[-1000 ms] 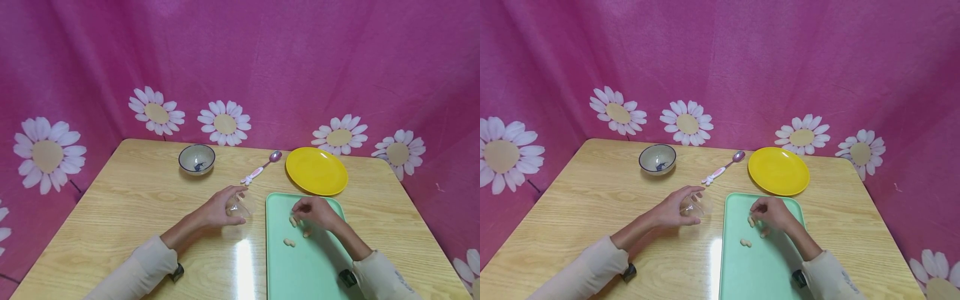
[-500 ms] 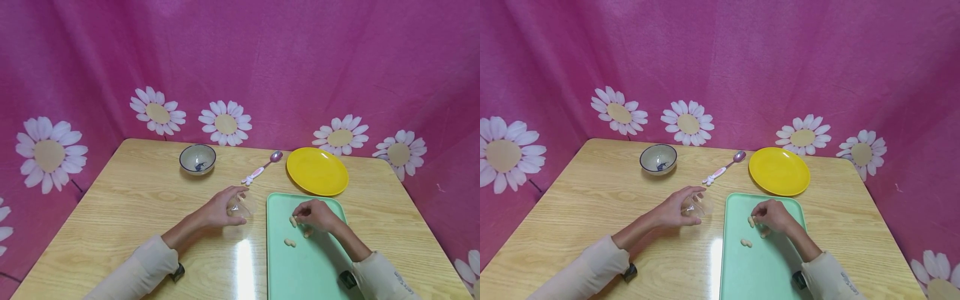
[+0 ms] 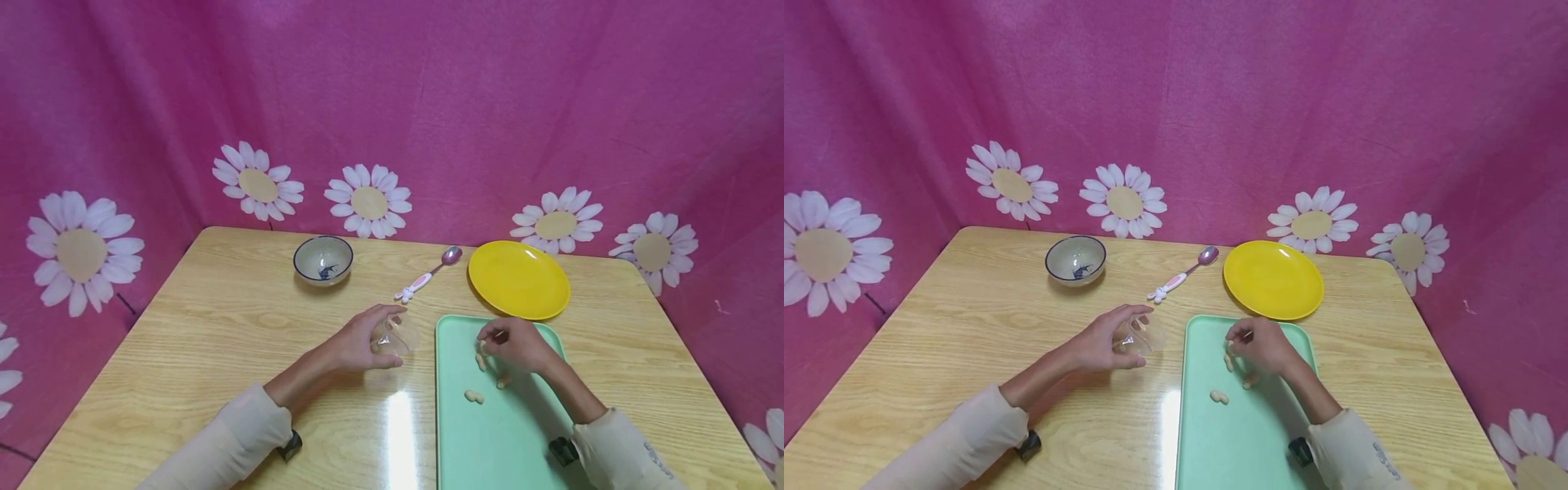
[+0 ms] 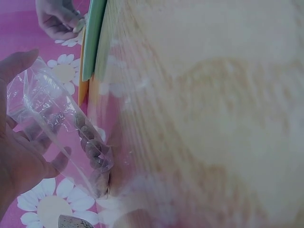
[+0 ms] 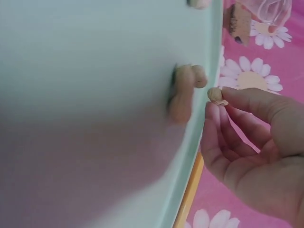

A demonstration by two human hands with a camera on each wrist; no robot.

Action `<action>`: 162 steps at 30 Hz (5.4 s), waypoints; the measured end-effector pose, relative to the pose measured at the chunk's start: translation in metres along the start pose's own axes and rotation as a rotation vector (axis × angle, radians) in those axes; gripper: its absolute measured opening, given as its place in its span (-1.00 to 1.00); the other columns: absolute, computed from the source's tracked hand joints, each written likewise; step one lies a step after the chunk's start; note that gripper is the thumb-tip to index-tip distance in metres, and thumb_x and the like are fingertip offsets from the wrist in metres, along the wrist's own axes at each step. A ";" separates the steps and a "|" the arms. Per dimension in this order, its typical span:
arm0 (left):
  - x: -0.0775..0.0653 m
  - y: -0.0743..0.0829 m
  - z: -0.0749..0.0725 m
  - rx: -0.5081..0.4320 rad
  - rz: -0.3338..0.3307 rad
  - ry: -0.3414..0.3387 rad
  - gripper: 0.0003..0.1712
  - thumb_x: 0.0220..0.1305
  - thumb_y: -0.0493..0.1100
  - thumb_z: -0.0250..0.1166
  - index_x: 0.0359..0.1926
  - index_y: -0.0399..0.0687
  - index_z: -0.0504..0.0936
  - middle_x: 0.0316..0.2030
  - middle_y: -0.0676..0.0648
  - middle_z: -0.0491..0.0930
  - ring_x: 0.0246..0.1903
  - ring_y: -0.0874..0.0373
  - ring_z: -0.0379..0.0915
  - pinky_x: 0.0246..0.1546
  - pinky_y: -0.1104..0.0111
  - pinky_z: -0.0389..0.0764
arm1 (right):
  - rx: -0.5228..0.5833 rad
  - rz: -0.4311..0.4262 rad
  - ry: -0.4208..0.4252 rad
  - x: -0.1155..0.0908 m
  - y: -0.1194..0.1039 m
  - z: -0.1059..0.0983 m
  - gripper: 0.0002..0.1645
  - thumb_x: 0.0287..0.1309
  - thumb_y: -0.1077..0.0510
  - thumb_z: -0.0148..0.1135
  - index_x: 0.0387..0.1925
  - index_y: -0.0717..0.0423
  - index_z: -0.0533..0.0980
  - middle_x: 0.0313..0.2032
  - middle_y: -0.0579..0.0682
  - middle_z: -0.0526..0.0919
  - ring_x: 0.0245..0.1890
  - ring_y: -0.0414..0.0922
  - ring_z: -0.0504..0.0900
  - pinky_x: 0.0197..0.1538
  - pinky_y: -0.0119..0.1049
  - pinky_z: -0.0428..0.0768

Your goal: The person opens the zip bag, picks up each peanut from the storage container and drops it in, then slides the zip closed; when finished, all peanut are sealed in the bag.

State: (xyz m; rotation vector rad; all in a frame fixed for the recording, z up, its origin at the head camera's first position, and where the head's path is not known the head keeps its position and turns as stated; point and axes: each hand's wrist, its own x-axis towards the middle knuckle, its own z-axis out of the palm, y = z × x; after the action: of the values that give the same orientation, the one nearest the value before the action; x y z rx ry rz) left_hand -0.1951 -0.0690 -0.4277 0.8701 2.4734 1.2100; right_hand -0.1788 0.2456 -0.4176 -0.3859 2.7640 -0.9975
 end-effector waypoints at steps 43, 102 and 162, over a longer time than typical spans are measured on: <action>0.000 0.001 -0.001 0.009 0.047 0.011 -0.07 -0.03 -0.03 0.47 0.35 -0.03 0.25 0.16 -0.15 0.45 0.24 0.01 0.32 0.29 0.05 0.30 | 0.377 -0.067 0.039 0.016 -0.064 0.028 -0.76 0.06 0.18 0.35 -0.21 0.21 0.64 -0.26 0.11 0.72 -0.29 -0.03 0.68 -0.20 -0.44 0.64; -0.001 0.002 -0.001 0.030 0.017 -0.002 -0.08 -0.02 -0.06 0.47 0.36 0.05 0.23 0.16 -0.05 0.45 0.27 0.03 0.28 0.32 0.05 0.27 | 0.034 0.013 -0.028 -0.003 -0.003 0.002 -0.93 0.06 0.22 0.33 -0.36 0.13 0.65 -0.43 -0.05 0.67 -0.40 -0.18 0.54 -0.30 -0.36 0.54; -0.001 0.000 -0.001 0.015 0.039 0.014 -0.10 -0.02 -0.07 0.46 0.34 0.05 0.26 0.15 -0.13 0.46 0.25 0.01 0.30 0.30 0.03 0.27 | 0.229 -0.109 0.019 -0.002 -0.045 0.013 -0.74 0.06 0.16 0.35 -0.20 0.20 0.63 -0.29 0.00 0.71 -0.33 -0.21 0.64 -0.19 -0.47 0.63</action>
State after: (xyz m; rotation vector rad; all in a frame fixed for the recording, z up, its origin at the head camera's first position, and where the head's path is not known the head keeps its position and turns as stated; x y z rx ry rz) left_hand -0.1950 -0.0702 -0.4270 0.9208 2.4901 1.2157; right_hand -0.1660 0.2053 -0.3980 -0.4975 2.6288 -1.3338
